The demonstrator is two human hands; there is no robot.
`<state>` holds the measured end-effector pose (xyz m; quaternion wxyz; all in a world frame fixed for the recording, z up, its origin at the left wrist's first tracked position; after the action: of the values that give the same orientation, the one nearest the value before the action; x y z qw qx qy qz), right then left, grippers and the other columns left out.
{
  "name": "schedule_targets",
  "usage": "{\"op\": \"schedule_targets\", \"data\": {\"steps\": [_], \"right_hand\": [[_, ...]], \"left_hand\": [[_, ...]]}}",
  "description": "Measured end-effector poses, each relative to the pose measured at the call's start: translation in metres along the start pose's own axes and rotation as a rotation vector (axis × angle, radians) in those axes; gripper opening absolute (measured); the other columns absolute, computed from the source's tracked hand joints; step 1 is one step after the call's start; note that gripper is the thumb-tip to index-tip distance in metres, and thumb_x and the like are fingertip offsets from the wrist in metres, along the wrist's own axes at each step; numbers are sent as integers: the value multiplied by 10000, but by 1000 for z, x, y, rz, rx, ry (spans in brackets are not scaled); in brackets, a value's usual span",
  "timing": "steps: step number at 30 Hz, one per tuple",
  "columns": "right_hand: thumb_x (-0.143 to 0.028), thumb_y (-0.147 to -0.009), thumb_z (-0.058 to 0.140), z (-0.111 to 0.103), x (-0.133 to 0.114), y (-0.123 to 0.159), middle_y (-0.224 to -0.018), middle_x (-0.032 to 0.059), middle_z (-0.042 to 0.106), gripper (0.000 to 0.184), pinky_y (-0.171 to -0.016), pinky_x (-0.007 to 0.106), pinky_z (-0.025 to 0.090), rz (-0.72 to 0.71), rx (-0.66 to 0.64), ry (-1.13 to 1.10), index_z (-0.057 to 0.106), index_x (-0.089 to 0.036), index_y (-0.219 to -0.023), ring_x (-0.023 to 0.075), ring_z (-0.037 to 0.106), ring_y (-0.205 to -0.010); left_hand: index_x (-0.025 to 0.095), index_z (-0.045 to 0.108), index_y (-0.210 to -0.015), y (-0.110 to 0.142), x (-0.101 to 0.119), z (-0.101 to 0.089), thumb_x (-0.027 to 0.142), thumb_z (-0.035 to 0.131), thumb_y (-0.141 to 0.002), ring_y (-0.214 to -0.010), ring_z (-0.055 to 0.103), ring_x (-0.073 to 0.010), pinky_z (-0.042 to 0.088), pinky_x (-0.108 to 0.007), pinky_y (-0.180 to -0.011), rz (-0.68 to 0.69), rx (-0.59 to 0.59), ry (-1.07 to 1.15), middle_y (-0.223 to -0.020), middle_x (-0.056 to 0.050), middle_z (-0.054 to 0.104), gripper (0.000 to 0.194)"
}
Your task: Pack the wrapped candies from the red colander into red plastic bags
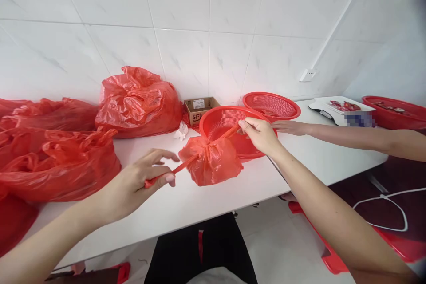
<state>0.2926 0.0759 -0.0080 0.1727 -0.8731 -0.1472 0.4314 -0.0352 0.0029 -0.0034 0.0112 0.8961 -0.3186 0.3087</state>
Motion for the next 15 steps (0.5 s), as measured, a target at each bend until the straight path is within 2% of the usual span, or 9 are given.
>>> {"op": "schedule_targets", "data": {"steps": [2, 3, 5, 6, 8, 10, 13, 15], "right_hand": [[-452, -907, 506, 7, -13, 0, -694, -4, 566, 354, -622, 253, 390, -16, 0, -68, 507, -184, -675, 133, 513, -665], [-445, -903, 519, 10, -24, 1, -690, -9, 556, 341, -631, 255, 397, -39, -16, -109, 504, -185, -683, 131, 508, -662], [-414, -911, 522, 17, -52, 3, -716, -10, 563, 302, -668, 261, 416, -106, -71, -192, 524, -183, -716, 130, 522, -690], [-390, -921, 513, 20, -66, 4, -756, -2, 585, 279, -699, 265, 425, -142, -103, -221, 547, -182, -738, 133, 540, -729], [-349, -927, 516, 28, -90, 4, -862, 13, 622, 249, -777, 276, 432, -222, -157, -244, 582, -183, -753, 141, 569, -837], [-354, -915, 543, 39, -103, 4, -917, 18, 629, 262, -838, 288, 423, -276, -184, -217, 576, -185, -718, 146, 571, -902], [-429, -925, 515, 60, -99, 6, -867, 15, 623, 308, -791, 295, 425, -241, -231, -171, 530, -190, -731, 145, 571, -832], [-453, -951, 451, 73, -87, 11, -777, -5, 608, 285, -692, 287, 414, -155, -318, -145, 500, -207, -816, 139, 560, -713]], "left_hand": [[255, 725, -864, -8, 6, 2, 442, 459, -930, -1215, 497, -279, 420, -341, -989, -56, 43, 320, -1357, -32, 526, 331], [254, 727, -918, -15, 9, 5, 456, 416, -945, -1224, 490, -279, 394, -361, -1026, -68, 93, 518, -1336, -47, 542, 372], [247, 709, -1038, -30, 14, 14, 470, 359, -961, -1136, 542, -254, 398, -384, -1023, -95, 178, 886, -1152, -78, 632, 422], [238, 703, -1057, -38, 16, 20, 474, 377, -956, -1046, 575, -234, 427, -376, -979, -123, 184, 997, -1037, -77, 654, 415], [211, 727, -955, -49, 21, 34, 481, 496, -912, -839, 589, -191, 469, -331, -842, -199, 101, 1026, -849, -56, 643, 358], [190, 737, -840, -53, 25, 45, 482, 622, -839, -722, 563, -167, 458, -305, -751, -255, -37, 930, -740, -39, 624, 314], [183, 746, -831, -49, 25, 54, 512, 656, -800, -692, 576, -179, 454, -320, -717, -291, -147, 859, -724, -51, 655, 343], [172, 744, -807, -46, 20, 54, 516, 641, -810, -668, 575, -178, 457, -322, -695, -293, -109, 845, -693, -52, 651, 359]]}}
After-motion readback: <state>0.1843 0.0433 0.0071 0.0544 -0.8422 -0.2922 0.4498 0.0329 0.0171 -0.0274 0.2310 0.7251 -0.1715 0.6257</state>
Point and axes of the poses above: each hand's wrist, its own y-axis away from the middle knuckle, its own z-axis out of the palm, x = y × z, the point moved 2 cm from there along -y, towards the middle knuckle
